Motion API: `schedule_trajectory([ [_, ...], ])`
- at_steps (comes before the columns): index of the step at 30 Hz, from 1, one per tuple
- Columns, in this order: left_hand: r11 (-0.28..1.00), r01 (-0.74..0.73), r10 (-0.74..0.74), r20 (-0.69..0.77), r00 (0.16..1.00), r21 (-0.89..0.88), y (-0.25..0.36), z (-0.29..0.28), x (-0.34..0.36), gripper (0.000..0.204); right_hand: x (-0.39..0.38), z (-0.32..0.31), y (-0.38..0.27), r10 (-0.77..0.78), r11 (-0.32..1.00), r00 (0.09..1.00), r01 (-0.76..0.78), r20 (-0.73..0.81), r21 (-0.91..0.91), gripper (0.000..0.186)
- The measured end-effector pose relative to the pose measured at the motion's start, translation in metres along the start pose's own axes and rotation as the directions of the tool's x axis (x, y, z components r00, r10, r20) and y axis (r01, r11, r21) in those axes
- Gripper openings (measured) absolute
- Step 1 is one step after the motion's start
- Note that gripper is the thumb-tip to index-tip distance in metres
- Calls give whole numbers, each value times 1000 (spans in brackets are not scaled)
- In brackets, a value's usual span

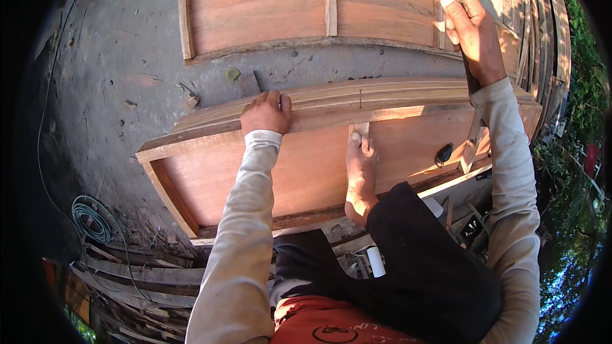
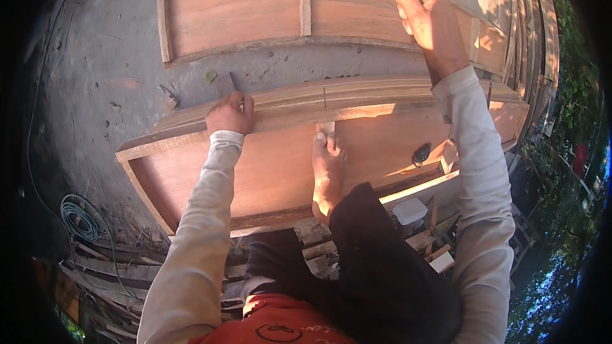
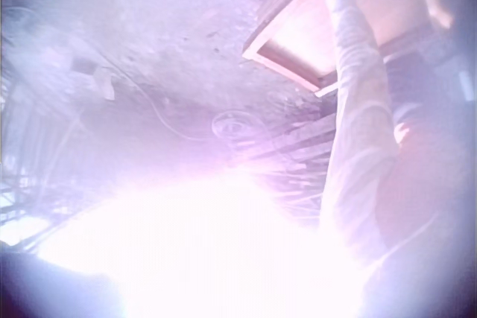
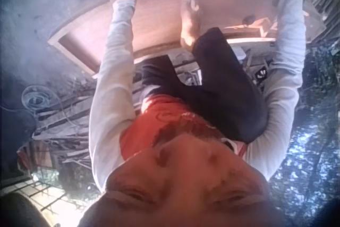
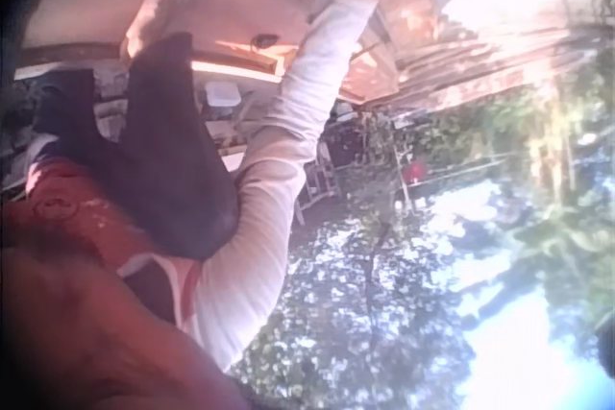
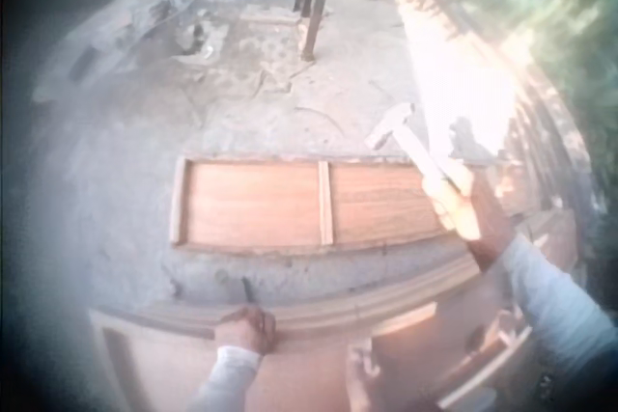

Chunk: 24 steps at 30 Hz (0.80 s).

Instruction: The person constructs a wooden frame by hammering nails into wood pieces, measuring a length with a tape measure, marking it with a pencil, and sawing a piece of wood to the required size.

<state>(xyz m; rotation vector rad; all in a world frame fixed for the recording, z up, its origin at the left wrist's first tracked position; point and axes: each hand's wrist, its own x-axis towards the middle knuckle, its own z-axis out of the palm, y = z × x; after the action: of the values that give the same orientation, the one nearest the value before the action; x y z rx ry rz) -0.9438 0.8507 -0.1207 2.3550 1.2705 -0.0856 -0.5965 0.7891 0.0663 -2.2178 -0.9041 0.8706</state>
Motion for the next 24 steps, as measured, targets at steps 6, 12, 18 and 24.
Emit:
schedule_trajectory([
  [6, 999, 16, -14, 50, 999, -42, 2, 14, -9, 26, -42, 40, 92, 370, 652, 687, 287, 625, -702, 54],
  [12, 1000, 1, -2, -17, 1000, -8, -5, 3, 1, 26, 0, -9, 23, 126, 905, 958, -5, 258, -425, 47],
  [18, 998, -22, 20, -42, 999, -52, 1, 12, 3, 26, -34, 33, 72, 301, 723, 618, 348, 726, -596, 51],
  [24, 1000, 19, -19, 16, 1000, -8, -8, 4, 0, 26, 7, -5, 10, 376, 921, 907, -343, 192, -185, 47],
])
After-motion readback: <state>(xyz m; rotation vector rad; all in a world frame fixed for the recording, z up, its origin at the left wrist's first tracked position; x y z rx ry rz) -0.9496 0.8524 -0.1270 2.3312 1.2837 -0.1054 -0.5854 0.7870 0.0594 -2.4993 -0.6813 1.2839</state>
